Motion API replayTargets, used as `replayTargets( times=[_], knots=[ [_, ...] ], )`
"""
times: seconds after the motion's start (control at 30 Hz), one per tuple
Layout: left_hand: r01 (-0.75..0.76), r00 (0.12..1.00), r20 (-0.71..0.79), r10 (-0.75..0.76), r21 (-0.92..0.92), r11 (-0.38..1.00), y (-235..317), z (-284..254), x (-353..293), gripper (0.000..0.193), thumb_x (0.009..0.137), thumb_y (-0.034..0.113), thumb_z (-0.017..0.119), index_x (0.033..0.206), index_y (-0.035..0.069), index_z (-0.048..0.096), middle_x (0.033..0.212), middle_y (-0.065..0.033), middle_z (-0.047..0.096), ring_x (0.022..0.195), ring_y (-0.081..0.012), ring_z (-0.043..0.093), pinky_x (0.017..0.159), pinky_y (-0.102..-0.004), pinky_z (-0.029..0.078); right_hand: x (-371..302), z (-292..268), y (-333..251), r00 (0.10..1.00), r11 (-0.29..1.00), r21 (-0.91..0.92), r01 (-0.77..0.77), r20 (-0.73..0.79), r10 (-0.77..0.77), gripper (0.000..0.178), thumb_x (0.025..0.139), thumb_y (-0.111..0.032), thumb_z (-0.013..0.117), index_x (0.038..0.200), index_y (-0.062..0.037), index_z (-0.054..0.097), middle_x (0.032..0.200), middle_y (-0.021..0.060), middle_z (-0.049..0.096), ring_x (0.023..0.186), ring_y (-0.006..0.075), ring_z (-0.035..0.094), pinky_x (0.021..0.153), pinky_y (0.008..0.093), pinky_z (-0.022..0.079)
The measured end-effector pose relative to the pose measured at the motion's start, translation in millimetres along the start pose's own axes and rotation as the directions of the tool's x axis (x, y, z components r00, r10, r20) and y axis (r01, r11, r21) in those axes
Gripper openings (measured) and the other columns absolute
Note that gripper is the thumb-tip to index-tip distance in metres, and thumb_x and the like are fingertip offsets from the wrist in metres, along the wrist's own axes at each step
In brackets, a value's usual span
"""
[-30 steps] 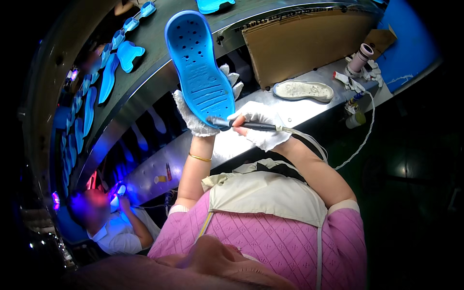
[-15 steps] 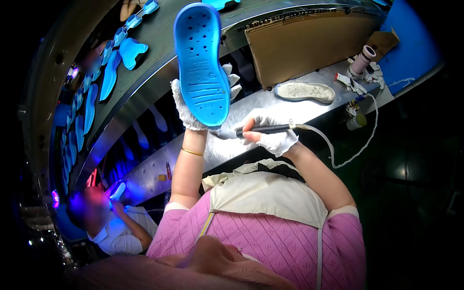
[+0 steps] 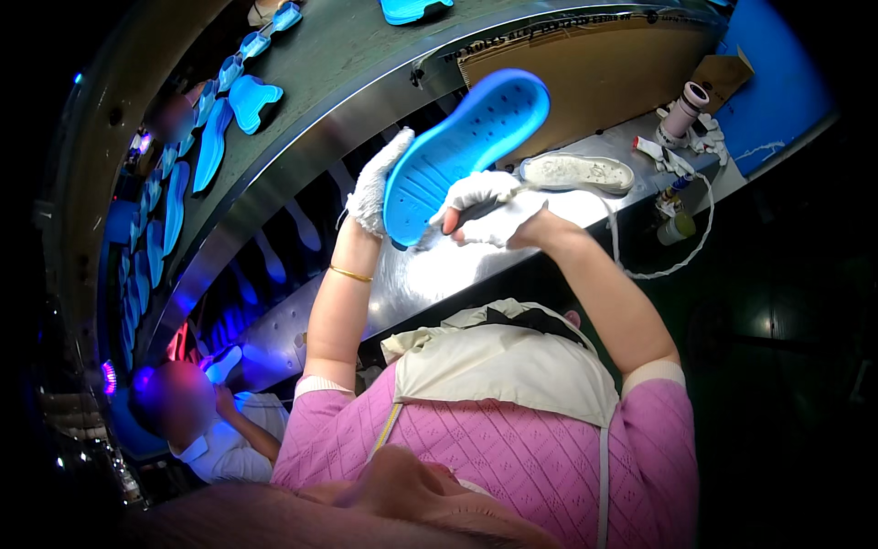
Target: The person picks up shoe soles one at a time from a conveyor belt and applies liquid to each sole using a handheld brush dispenser.
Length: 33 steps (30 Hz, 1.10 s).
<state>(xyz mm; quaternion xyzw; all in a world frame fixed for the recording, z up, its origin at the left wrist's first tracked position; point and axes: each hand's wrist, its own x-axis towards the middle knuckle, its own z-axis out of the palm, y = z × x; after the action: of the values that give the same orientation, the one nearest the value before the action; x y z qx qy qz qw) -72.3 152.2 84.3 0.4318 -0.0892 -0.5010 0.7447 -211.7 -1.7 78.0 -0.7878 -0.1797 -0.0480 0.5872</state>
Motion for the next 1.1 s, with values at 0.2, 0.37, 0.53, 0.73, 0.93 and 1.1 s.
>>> replayTargets(
  times=[0.2,0.37,0.53,0.73,0.93,1.1],
  knots=[
    [0.049,0.998,-0.051,-0.042,0.133,0.99,-6,1,10,0.038,0.086,0.037,0.061,0.1,0.001,0.063,0.09,-0.0121,0.066,0.075,-0.0197,0.065,0.068,-0.0306,0.055,2,-13,-7,0.995,0.992,0.111,-0.057,-0.074,0.065,0.014,0.065,0.004,0.069,0.075,-0.0039,0.063,0.085,0.0082,0.066,0.075,0.0151,0.062,0.067,0.0274,0.05],
    [0.061,0.996,-0.079,-0.039,0.295,0.953,-3,9,6,0.039,0.087,0.038,0.061,0.102,0.002,0.063,0.092,-0.01,0.066,0.075,-0.0177,0.064,0.069,-0.0293,0.055,-6,-30,-8,0.986,0.982,-0.116,-0.15,0.05,0.156,0.009,0.067,0.002,0.067,0.073,-0.0031,0.062,0.084,0.0098,0.066,0.078,0.0181,0.063,0.068,0.0292,0.051],
    [0.089,0.996,-0.036,-0.083,0.237,0.967,-4,10,3,0.043,0.087,0.041,0.06,0.104,0.001,0.062,0.09,-0.0109,0.066,0.073,-0.0186,0.065,0.067,-0.0296,0.055,-6,-34,-18,0.998,0.998,-0.025,-0.054,-0.041,0.053,0.01,0.069,0.005,0.067,0.073,-0.0022,0.061,0.088,0.0098,0.065,0.084,0.0186,0.063,0.073,0.0285,0.051],
    [-0.053,0.989,0.125,0.081,-0.208,0.977,-23,-4,0,0.064,0.09,0.051,0.044,0.123,-0.004,0.048,0.111,-0.0244,0.059,0.092,-0.0325,0.064,0.079,-0.0433,0.055,-23,-32,-29,0.957,0.931,0.293,-0.216,-0.126,0.261,0.006,0.074,0.002,0.065,0.078,0.0003,0.06,0.076,0.0078,0.063,0.068,0.013,0.063,0.061,0.025,0.05],
    [-0.176,0.882,0.328,0.34,-0.439,0.881,-47,18,1,0.08,0.086,0.062,0.038,0.139,0.002,0.03,0.133,-0.0232,0.042,0.119,-0.0375,0.046,0.101,-0.0472,0.039,-20,36,-5,0.826,0.939,-0.175,0.296,-0.447,-0.343,0.007,0.077,0.003,0.066,0.082,-0.0002,0.061,0.078,0.0077,0.064,0.068,0.0118,0.061,0.062,0.0244,0.05],
    [-0.148,0.9,0.316,0.3,-0.426,0.893,-54,9,-3,0.081,0.085,0.063,0.039,0.138,0.002,0.032,0.133,-0.0241,0.043,0.117,-0.0371,0.049,0.099,-0.0464,0.041,-21,27,-23,0.955,0.943,0.316,0.107,-0.296,-0.01,0.004,0.081,-0.001,0.064,0.084,-0.0006,0.062,0.079,0.0071,0.064,0.07,0.0117,0.061,0.065,0.0245,0.049]
  ],
)
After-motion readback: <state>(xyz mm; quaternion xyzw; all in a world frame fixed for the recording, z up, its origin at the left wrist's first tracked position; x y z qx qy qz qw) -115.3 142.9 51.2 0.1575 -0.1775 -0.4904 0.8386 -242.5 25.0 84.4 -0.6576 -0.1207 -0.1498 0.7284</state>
